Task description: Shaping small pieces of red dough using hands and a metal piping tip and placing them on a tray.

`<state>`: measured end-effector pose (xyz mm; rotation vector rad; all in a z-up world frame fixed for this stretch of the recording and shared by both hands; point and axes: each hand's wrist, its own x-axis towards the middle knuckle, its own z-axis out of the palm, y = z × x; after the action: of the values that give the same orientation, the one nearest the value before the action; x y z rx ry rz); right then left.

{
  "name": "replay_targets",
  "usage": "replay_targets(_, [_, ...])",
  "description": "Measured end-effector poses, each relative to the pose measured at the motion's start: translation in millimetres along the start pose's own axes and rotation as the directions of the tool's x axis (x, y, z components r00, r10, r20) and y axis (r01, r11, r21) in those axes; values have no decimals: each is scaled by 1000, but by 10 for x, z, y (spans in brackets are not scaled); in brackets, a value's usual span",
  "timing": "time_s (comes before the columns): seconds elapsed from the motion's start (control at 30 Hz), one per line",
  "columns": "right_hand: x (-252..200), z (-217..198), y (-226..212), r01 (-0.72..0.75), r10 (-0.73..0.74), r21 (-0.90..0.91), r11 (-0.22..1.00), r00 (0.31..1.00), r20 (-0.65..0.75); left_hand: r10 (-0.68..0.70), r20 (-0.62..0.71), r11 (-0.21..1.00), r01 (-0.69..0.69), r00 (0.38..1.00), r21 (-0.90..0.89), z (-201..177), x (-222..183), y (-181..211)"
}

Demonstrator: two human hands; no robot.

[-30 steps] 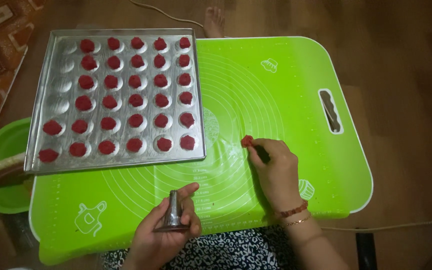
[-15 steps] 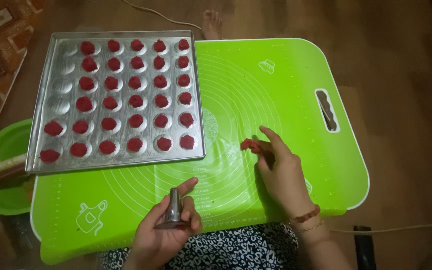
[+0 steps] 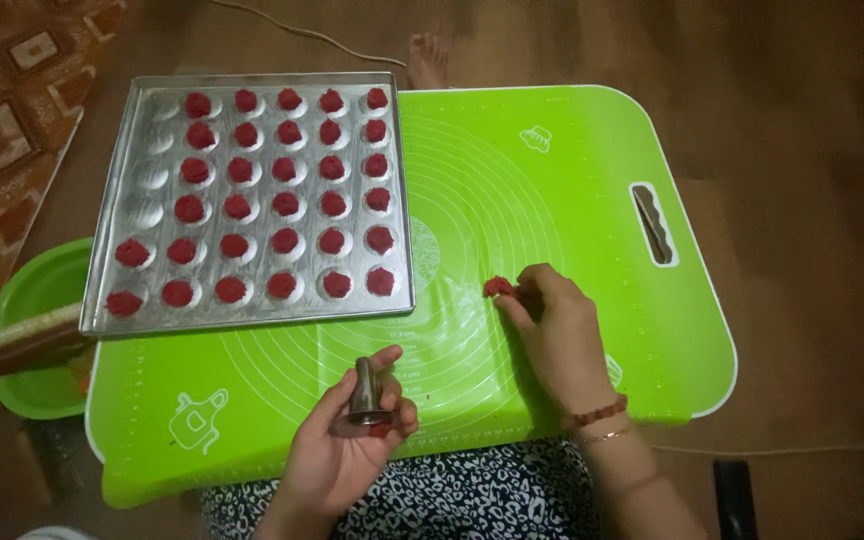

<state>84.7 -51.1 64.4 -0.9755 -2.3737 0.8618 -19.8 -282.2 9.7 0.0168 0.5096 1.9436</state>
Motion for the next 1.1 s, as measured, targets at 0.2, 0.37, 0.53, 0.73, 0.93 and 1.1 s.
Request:
replay_targets(0.2, [-74, 83, 99, 69, -67, 15, 997, 992, -107, -8, -3, 1000, 8, 1000, 2, -14, -7, 12])
replay_targets(0.37, [-99, 61, 164, 76, -71, 54, 996, 994, -85, -7, -14, 1000, 7, 1000, 0, -12, -12, 4])
replay_targets(0.53, [-193, 47, 135, 137, -139, -27, 990, 983, -119, 17, -18, 1000, -16, 1000, 20, 19, -3, 6])
replay_targets(0.73, [-203, -80, 199, 23, -24, 60, 998, 1000, 18, 8, -51, 1000, -8, 999, 8, 12, 11, 14])
replay_targets(0.93, [8, -265, 298, 150, -153, -41, 988, 983, -103, 9, -36, 999, -11, 999, -31, -9, -6, 12])
replay_targets(1.1, [-28, -211, 145, 253, -287, -246, 936, 951, -113, 15, -62, 999, -18, 998, -37, -57, -12, 17])
